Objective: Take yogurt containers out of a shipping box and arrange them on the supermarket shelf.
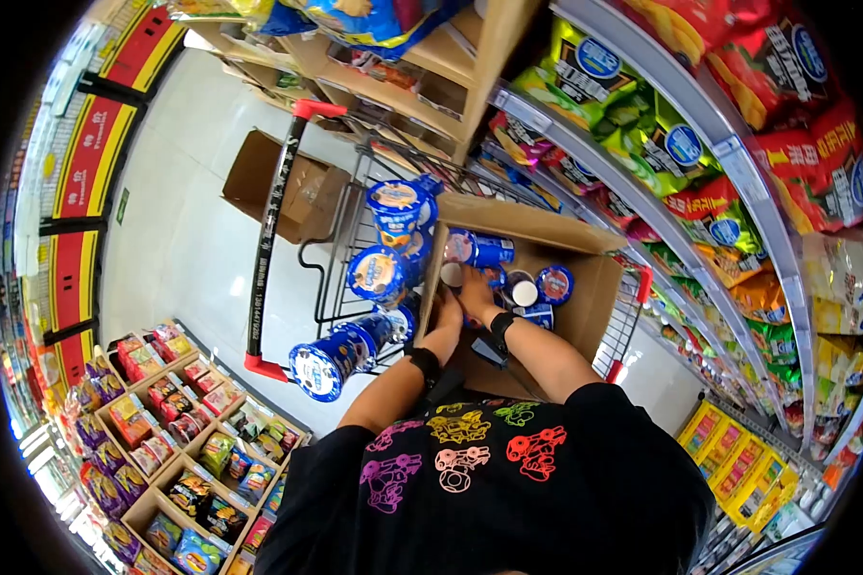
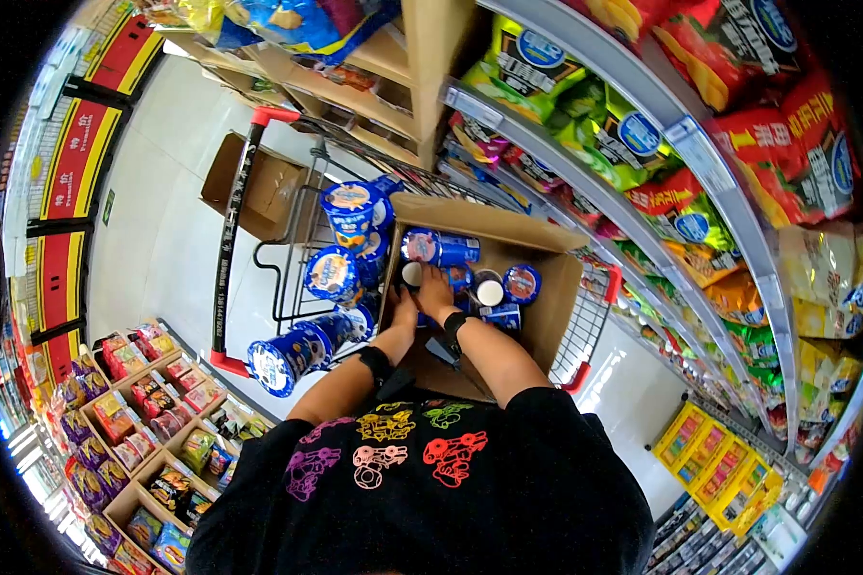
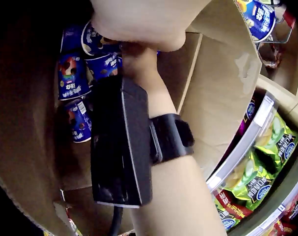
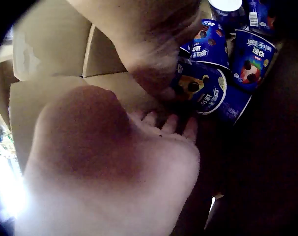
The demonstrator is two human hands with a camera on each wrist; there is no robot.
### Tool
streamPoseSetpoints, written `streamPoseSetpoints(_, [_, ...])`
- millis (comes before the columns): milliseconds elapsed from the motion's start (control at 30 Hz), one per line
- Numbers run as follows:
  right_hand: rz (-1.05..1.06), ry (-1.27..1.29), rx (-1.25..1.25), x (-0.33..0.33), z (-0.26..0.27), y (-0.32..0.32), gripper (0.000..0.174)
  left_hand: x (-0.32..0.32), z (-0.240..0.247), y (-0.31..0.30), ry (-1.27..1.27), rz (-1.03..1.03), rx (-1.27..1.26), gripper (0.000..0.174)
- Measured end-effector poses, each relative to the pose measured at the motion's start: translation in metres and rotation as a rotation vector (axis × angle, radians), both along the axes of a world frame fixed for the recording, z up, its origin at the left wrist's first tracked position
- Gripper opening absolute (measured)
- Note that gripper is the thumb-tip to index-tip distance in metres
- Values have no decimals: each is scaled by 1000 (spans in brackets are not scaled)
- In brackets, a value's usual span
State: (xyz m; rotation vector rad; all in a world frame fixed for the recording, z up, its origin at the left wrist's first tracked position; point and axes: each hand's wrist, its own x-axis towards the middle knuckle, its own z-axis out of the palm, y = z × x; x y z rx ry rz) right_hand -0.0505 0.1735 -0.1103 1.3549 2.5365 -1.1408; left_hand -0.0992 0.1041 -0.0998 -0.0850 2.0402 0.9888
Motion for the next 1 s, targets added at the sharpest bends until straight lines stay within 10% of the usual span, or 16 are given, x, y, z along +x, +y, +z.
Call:
streamPoseSetpoints(267, [-108,-24,-168,-11,-13,6,77,0,-28,-21,84,-88,85,65])
streamPoseSetpoints(533, [-223,-59,-115,8,63,3,60,-7,50,-25,-635,339,167,55])
streamPoseSetpoints(800, [-418,831,-41,116,212,-12,64,51,176,0,-1103,761,516,71])
streamPoseSetpoints(1000, [-408,1130,21,230,286,-24,74,140,264,17,-785,48,1202,52])
